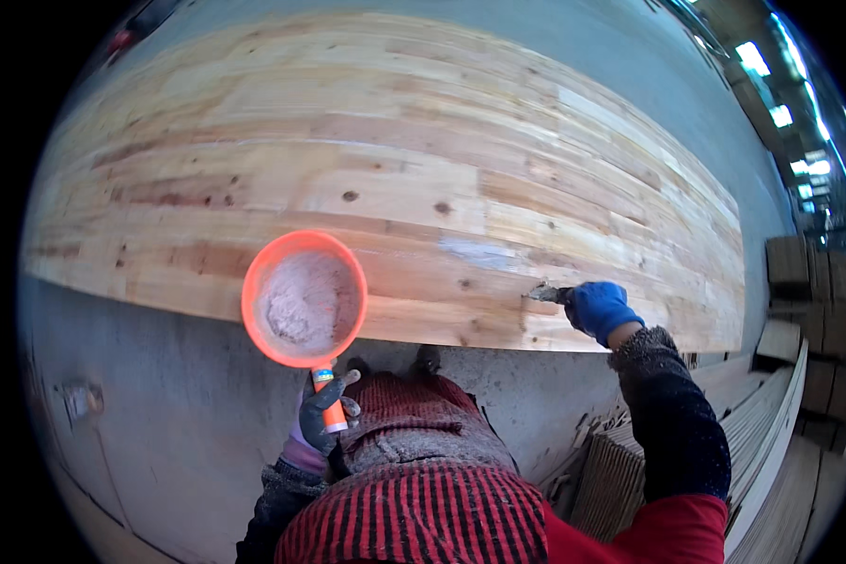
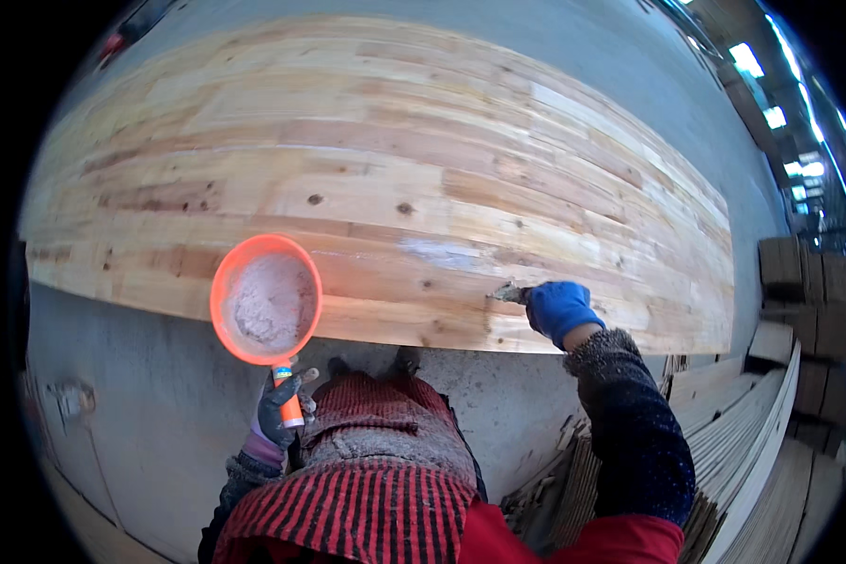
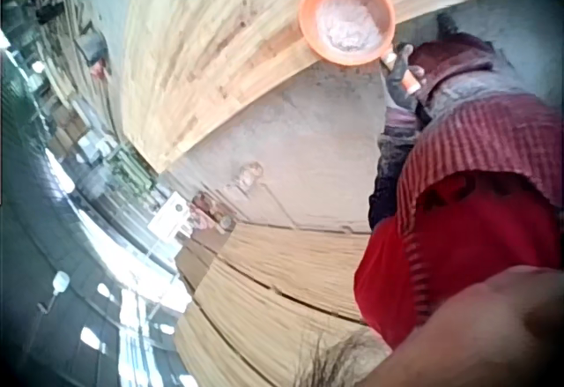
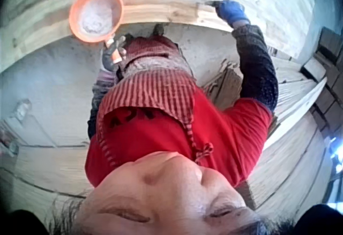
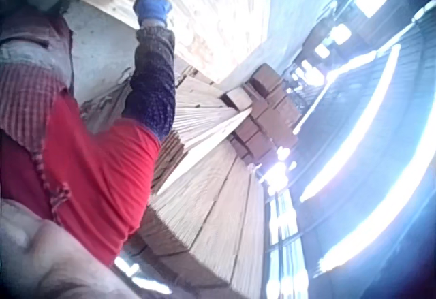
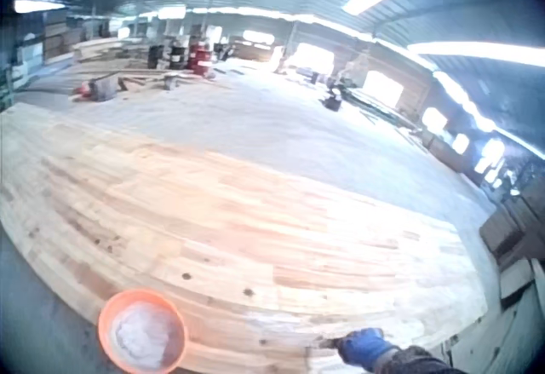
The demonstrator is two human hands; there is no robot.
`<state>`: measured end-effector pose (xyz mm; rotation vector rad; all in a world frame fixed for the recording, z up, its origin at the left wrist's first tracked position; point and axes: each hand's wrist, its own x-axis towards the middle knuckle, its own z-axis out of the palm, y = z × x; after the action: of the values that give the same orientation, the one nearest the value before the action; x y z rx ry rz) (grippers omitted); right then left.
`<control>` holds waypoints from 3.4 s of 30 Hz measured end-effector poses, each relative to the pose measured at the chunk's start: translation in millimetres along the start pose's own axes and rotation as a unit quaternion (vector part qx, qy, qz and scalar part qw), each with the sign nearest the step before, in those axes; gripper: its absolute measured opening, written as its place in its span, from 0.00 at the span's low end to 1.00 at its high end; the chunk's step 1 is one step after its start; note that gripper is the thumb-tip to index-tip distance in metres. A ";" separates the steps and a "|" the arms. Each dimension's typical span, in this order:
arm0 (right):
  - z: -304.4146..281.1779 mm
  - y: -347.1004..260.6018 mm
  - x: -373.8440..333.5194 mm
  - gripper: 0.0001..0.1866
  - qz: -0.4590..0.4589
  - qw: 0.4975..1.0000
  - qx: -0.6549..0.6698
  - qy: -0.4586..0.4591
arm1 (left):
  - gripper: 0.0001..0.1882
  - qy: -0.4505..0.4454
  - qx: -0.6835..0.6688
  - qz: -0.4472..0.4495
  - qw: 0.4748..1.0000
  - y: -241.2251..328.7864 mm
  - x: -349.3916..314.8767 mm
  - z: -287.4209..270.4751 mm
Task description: The person applies a white filler paste to the gaps and knots on a large wooden panel using a putty knife. They repeatedly scoop the filler from an orange bowl and spread it across the wood surface. After finishing the application, the person lifts the panel and places it onto a metal rack.
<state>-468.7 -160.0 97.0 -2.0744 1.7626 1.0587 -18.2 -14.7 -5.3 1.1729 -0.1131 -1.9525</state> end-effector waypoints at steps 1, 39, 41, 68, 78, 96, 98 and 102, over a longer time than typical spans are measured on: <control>11.0 12.2 0.0 0.11 0.014 0.996 0.033 0.084 | 0.30 -0.015 0.018 0.003 1.000 3.0 5.7 8.4; 72.7 -33.7 40.8 0.24 -0.078 0.639 0.741 0.190 | 0.16 0.149 -0.115 0.086 0.978 -47.9 -41.3 45.6; 56.2 -41.8 50.3 0.25 -0.117 0.629 0.749 0.171 | 0.15 0.155 -0.143 0.102 0.972 -60.6 -55.0 32.4; -106.0 -393.1 42.4 0.23 -0.082 0.665 0.736 0.103 | 0.11 0.158 -0.283 0.150 0.934 75.2 -133.5 -270.1; -177.6 -501.2 109.7 0.23 -0.117 0.667 0.727 0.112 | 0.11 0.155 -0.346 0.140 0.915 156.6 -121.6 -345.2; -319.5 -775.9 174.1 0.22 -0.139 0.687 0.710 0.065 | 0.10 0.180 -0.364 0.142 0.903 347.5 -139.4 -556.5; -326.8 -811.4 175.8 0.22 -0.138 0.682 0.713 0.084 | 0.10 0.178 -0.361 0.137 0.905 375.5 -147.6 -589.5; -355.9 -864.7 168.4 0.22 -0.143 0.679 0.716 0.073 | 0.11 0.192 -0.341 0.161 0.906 424.9 -155.7 -627.6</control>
<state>469.7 -276.9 4.8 -1.1948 1.3329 -0.5876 753.3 18.6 -53.2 0.9535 0.5167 -1.2697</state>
